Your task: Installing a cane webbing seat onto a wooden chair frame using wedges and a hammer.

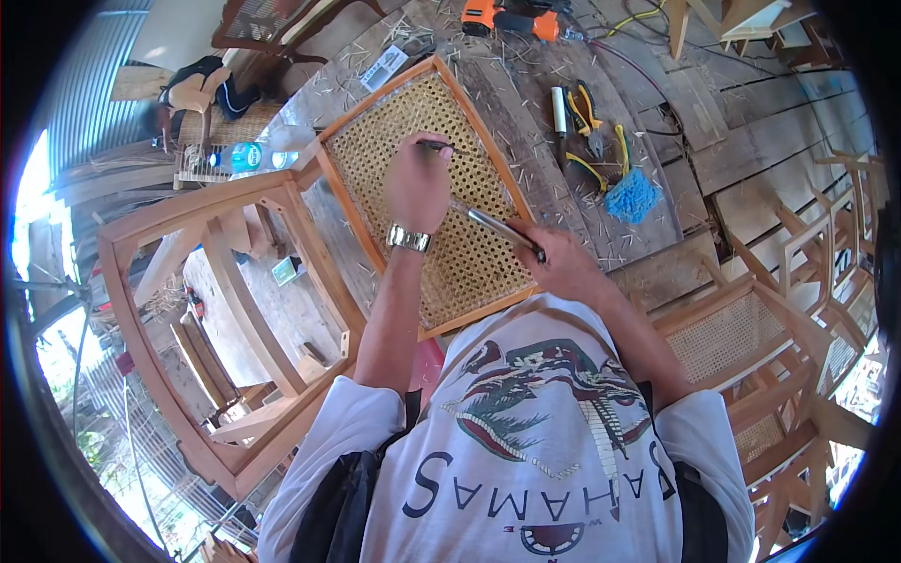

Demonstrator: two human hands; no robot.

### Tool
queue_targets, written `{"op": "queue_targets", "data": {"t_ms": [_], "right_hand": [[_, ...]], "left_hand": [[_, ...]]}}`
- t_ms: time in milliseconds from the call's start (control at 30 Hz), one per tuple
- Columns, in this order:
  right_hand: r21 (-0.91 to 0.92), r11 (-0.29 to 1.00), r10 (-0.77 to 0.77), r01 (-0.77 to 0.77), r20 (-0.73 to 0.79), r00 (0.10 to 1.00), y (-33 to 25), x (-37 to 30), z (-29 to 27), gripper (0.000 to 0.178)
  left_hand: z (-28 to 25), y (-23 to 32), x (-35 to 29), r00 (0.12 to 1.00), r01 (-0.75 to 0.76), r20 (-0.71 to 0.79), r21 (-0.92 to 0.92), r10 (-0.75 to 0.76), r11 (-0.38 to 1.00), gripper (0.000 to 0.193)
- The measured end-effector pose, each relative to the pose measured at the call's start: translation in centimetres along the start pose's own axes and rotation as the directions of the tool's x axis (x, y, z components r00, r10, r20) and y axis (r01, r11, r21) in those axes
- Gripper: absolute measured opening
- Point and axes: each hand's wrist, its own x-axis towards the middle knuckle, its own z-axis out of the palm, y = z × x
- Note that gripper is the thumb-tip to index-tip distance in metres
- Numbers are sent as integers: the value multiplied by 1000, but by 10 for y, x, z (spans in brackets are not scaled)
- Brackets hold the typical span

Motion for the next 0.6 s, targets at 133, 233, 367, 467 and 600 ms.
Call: {"op": "queue_targets", "data": {"t_ms": [133, 233, 367, 467, 600], "right_hand": [[-18, 996, 85, -90, -194, 977, 3, 3, 2, 38], [22, 1000, 13, -12, -59, 998, 0, -4, -1, 38], [33, 998, -53, 53, 6, 999, -4, -5, -1, 39], [40, 999, -2, 0, 64, 998, -5, -4, -3, 39], [36, 994, 99, -101, 39, 994, -5, -8, -8, 39]], "left_hand": [[-2, 1, -3, 999, 42, 2, 83, -43, 996, 18], [-5, 2, -2, 997, -61, -45, -67, 58, 996, 18], [-3, 4, -3, 1000, -2, -15, -35, 2, 999, 20], [-4, 5, -2, 1000, -25, -12, -22, 25, 999, 20], [-14, 4, 5, 995, -56, -79, -8, 55, 998, 19]]}}
